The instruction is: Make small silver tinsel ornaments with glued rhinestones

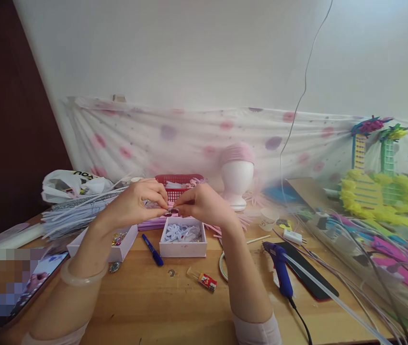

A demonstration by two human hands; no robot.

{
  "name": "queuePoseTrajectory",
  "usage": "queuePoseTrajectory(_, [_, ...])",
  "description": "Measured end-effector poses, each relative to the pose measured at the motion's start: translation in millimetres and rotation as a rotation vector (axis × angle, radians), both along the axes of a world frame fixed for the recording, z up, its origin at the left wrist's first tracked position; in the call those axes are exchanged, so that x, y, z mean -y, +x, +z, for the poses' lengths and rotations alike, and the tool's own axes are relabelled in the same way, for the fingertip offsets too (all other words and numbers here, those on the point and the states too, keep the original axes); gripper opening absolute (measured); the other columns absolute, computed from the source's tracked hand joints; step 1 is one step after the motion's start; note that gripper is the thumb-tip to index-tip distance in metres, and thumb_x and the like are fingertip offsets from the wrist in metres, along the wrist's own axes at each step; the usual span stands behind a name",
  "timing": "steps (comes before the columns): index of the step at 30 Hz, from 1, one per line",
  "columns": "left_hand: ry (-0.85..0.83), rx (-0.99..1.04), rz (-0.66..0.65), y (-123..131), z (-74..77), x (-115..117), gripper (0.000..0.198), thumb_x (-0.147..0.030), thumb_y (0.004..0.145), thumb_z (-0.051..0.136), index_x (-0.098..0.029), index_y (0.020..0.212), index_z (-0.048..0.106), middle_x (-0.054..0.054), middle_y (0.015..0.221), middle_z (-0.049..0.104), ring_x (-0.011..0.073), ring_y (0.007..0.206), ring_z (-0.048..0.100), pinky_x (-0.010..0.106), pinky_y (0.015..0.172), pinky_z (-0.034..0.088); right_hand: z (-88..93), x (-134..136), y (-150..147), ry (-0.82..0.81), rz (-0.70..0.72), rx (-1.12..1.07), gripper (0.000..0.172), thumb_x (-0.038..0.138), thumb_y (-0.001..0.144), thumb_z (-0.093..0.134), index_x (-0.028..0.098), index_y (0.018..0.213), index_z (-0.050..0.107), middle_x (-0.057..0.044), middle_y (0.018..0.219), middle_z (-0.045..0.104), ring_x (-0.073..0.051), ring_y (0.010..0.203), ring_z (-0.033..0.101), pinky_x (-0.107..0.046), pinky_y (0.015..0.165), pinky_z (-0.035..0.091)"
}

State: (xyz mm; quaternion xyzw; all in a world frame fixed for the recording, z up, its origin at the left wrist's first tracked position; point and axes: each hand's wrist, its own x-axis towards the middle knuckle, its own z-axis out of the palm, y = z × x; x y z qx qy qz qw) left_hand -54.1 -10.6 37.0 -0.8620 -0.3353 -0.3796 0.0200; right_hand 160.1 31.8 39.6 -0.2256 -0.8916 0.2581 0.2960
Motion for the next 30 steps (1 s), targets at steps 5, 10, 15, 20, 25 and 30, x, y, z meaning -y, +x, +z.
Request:
queuePoseTrajectory(5, [-0.052, 0.171, -0.102, -3, 0.8, 0, 0.016, -0.01, 0.074, 0.074, -0.023, 0.066, 0.078, 0.001, 0.077, 0.07, 0.0168, 0.074, 0.062, 0.032, 0.075, 0.046, -1.2, 0, 0, -0.183, 0.073, -0.098, 0.012, 0.021, 0.082, 0.07, 0.017, 0.079, 0.081, -0.002, 0.063, 0.073, -0.013, 0.054, 0.067, -0.023, 0.053, 0.055])
queuePoseTrajectory(10, [-0.105, 0.604, -0.236, 3, -4.6, -9, 0.009, -0.015, 0.067, 0.082, -0.023, 0.065, 0.079, 0.005, 0.089, 0.064, 0.0186, 0.088, 0.06, 0.031, 0.083, 0.048, 0.4, 1, -5, -0.387, 0.19, -0.302, 0.024, 0.039, 0.079, 0.079, 0.015, 0.079, 0.079, -0.003, 0.065, 0.074, -0.012, 0.055, 0.068, -0.022, 0.055, 0.059])
queuePoseTrajectory(15, [-0.314, 1.146, -0.398, 34, -13.9, -12, 0.015, -0.019, 0.055, 0.091, -0.022, 0.059, 0.076, 0.003, 0.097, 0.064, 0.0151, 0.091, 0.059, 0.028, 0.085, 0.05, -0.3, 2, -12, -0.636, 0.271, -0.469, 0.026, 0.04, 0.072, 0.086, 0.016, 0.077, 0.078, -0.002, 0.069, 0.076, -0.01, 0.06, 0.071, -0.018, 0.058, 0.06])
queuePoseTrajectory(20, [-0.529, 1.457, -0.521, 52, -20.4, -9, 0.019, -0.023, 0.058, 0.091, -0.023, 0.063, 0.073, 0.0, 0.084, 0.07, 0.0096, 0.061, 0.055, 0.024, 0.054, 0.045, -5.0, 4, -28, -0.778, 0.315, -0.631, 0.034, 0.043, 0.066, 0.089, 0.015, 0.076, 0.073, -0.002, 0.066, 0.076, -0.01, 0.058, 0.071, -0.017, 0.057, 0.058])
queuePoseTrajectory(25, [-0.541, 1.554, -0.474, 51, -22.0, -14, 0.017, -0.021, 0.064, 0.087, -0.02, 0.067, 0.07, -0.002, 0.071, 0.069, 0.0082, 0.054, 0.054, 0.022, 0.05, 0.043, -8.7, 6, -44, -0.712, 0.226, -0.767, 0.042, 0.048, 0.061, 0.091, 0.017, 0.081, 0.069, -0.002, 0.068, 0.075, -0.012, 0.058, 0.069, -0.023, 0.058, 0.057])
queuePoseTrajectory(30, [-0.421, 1.643, -0.402, 52, -22.4, -17, 0.017, -0.016, 0.059, 0.086, -0.02, 0.068, 0.071, -0.003, 0.076, 0.07, 0.009, 0.071, 0.063, 0.022, 0.068, 0.05, -10.9, 9, -51, -0.391, 0.056, -0.842, 0.031, 0.046, 0.064, 0.087, 0.018, 0.074, 0.074, -0.002, 0.072, 0.075, -0.015, 0.068, 0.069, -0.028, 0.068, 0.057])
